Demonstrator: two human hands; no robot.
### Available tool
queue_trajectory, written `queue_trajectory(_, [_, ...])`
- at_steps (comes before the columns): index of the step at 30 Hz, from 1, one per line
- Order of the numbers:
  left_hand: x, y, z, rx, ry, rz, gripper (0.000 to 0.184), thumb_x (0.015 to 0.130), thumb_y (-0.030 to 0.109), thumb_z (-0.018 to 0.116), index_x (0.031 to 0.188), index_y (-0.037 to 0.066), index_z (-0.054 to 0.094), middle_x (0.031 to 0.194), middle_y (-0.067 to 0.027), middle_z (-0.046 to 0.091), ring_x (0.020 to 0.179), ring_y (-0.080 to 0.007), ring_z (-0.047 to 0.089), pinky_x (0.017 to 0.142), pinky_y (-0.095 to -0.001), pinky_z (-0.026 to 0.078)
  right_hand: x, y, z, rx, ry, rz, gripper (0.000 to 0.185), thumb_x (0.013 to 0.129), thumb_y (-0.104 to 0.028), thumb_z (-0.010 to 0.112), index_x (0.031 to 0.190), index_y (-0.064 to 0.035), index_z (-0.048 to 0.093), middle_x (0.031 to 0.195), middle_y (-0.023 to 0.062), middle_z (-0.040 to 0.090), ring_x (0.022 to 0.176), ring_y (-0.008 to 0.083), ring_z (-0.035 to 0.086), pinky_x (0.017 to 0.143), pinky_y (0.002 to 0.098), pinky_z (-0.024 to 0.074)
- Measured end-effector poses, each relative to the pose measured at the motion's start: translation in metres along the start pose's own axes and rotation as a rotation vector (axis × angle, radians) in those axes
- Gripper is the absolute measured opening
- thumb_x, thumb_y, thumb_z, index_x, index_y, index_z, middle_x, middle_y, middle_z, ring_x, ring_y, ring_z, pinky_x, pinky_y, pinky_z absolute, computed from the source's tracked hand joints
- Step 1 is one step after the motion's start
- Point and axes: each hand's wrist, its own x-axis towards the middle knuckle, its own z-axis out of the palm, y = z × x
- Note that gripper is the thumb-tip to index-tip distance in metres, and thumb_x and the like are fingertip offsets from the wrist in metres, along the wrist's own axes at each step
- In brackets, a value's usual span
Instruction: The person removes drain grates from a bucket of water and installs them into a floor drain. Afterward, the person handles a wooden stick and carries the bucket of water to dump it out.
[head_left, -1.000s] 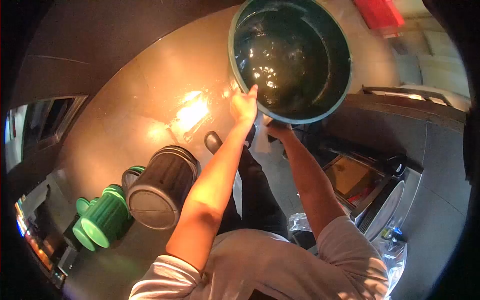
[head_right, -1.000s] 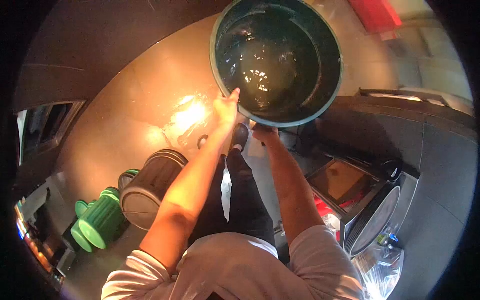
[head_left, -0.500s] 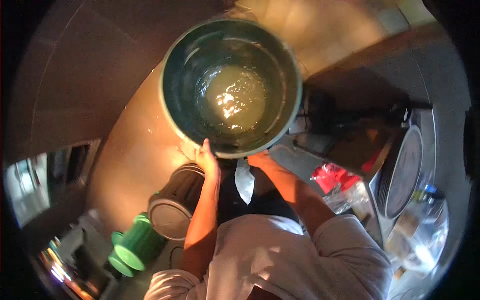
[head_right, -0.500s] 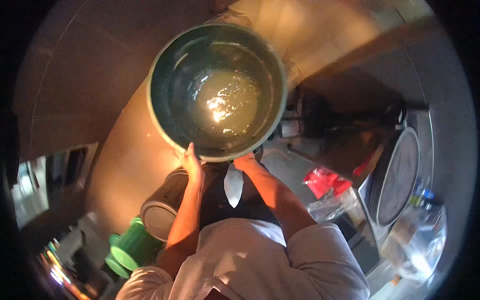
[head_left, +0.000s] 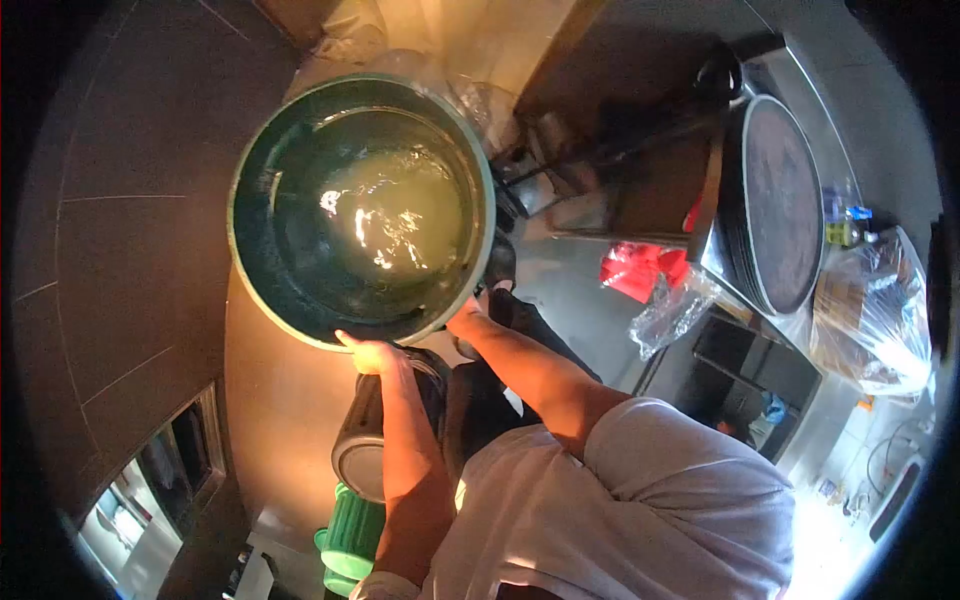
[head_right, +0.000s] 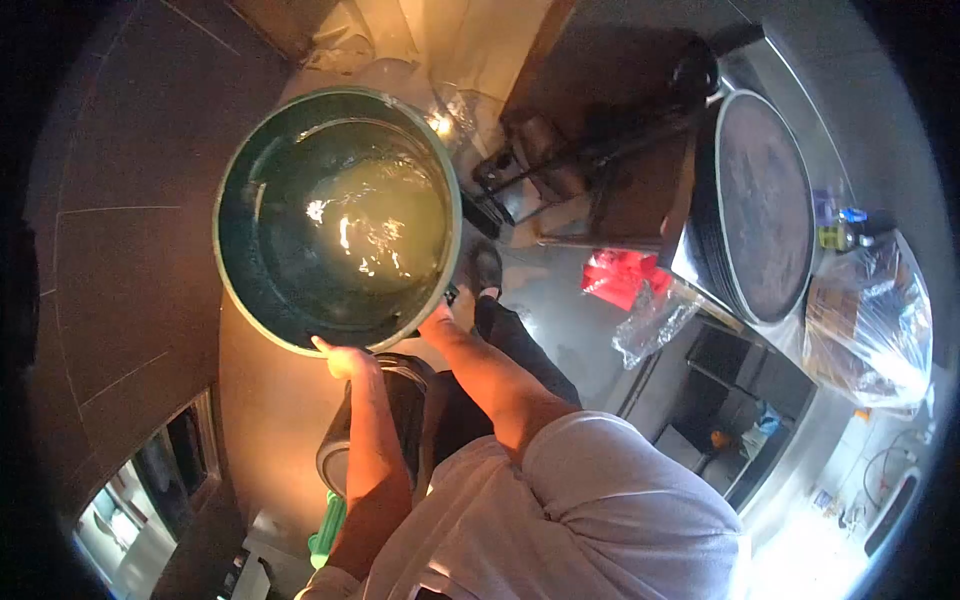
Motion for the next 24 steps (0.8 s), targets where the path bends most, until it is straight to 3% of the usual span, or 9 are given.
queue_trajectory(2, [0.008,-0.006,0.006,-0.109,-0.031,0.057,0.079,0.082,0.062,0.064,0.093,-0.016,0.064,0.102,-0.0235,0.065,0.082,-0.0316,0.058,0.081,-0.0454,0.051,0.0,0.001,0.041,0.081,0.042,0.048,0.039,0.088,-0.018,0.051,0.124,-0.0086,0.062,0.134,0.013,0.055,0.128,0.033,0.045,0.111,0.0492,0.0279])
queue_trajectory(8, [0.006,-0.012,0.004,0.041,0.066,0.135,0.08,0.083,0.065,0.061,0.075,-0.015,0.065,0.082,-0.0235,0.067,0.073,-0.0307,0.057,0.075,-0.0449,0.05,0.001,-0.002,-0.014,0.019,-0.056,0.049,0.042,0.093,-0.022,0.045,0.13,-0.0104,0.057,0.142,0.0119,0.048,0.135,0.0289,0.04,0.112,0.0494,0.0258])
queue_trajectory(12, [-0.006,-0.006,-0.003,0.024,-0.005,0.192,0.081,0.084,0.068,0.055,0.08,-0.012,0.068,0.088,-0.0226,0.07,0.077,-0.0322,0.064,0.075,-0.0437,0.051,-0.007,-0.002,-0.022,0.078,-0.238,-0.006,0.047,0.088,-0.02,0.049,0.134,-0.0085,0.053,0.144,0.0151,0.045,0.136,0.0355,0.037,0.113,0.0511,0.0251])
queue_trajectory(14, [0.005,-0.019,0.003,-0.055,0.013,0.206,0.082,0.085,0.07,0.052,0.082,-0.01,0.069,0.088,-0.0221,0.07,0.078,-0.0319,0.065,0.074,-0.0438,0.051,-0.014,0.001,0.003,-0.14,-0.141,-0.115,0.054,0.088,-0.023,0.049,0.139,-0.0058,0.047,0.148,0.0163,0.04,0.139,0.0364,0.033,0.113,0.0517,0.0238])
queue_trajectory(15, [0.005,-0.018,0.001,0.003,0.016,0.164,0.082,0.085,0.071,0.051,0.083,-0.009,0.07,0.088,-0.0222,0.07,0.078,-0.0316,0.066,0.074,-0.0437,0.051,-0.011,0.006,0.03,-0.052,0.091,-0.113,0.054,0.087,-0.022,0.05,0.137,-0.0032,0.048,0.148,0.0182,0.039,0.139,0.0355,0.034,0.113,0.0507,0.0242])
queue_trajectory(18, [-0.001,-0.03,-0.012,0.055,0.001,0.25,0.085,0.083,0.073,0.051,0.086,-0.009,0.07,0.088,-0.0225,0.07,0.079,-0.0329,0.065,0.072,-0.0452,0.05,-0.018,0.02,0.018,-0.014,-0.291,-0.216,0.032,0.081,-0.016,0.055,0.107,-0.0086,0.071,0.119,0.013,0.066,0.116,0.0294,0.059,0.096,0.0457,0.0458])
queue_trajectory(19, [-0.018,-0.03,-0.02,0.03,-0.026,0.268,0.085,0.082,0.074,0.051,0.086,-0.009,0.07,0.088,-0.0226,0.07,0.079,-0.0341,0.065,0.072,-0.0459,0.05,-0.026,0.026,0.018,-0.06,-0.072,-0.265,0.028,0.081,-0.018,0.057,0.101,-0.0109,0.074,0.109,0.0103,0.07,0.107,0.0279,0.064,0.088,0.0442,0.0501])
queue_trajectory(20, [-0.015,-0.039,-0.021,0.068,-0.004,0.29,0.085,0.082,0.074,0.051,0.085,-0.009,0.07,0.088,-0.0226,0.069,0.08,-0.0344,0.065,0.073,-0.0464,0.049,-0.037,0.029,-0.007,-0.103,-0.247,-0.271,0.028,0.081,-0.021,0.057,0.102,-0.0102,0.074,0.108,0.0105,0.07,0.105,0.0265,0.065,0.086,0.0413,0.0512])
queue_trajectory(24, [-0.015,-0.112,-0.035,0.029,-0.057,0.4,0.088,0.08,0.074,0.054,0.083,-0.012,0.068,0.085,-0.0233,0.068,0.081,-0.0331,0.063,0.075,-0.045,0.047,-0.073,0.076,0.018,-0.136,-0.145,-0.379,0.029,0.082,-0.021,0.056,0.101,-0.0096,0.074,0.108,0.0111,0.07,0.104,0.0254,0.066,0.086,0.04,0.051])
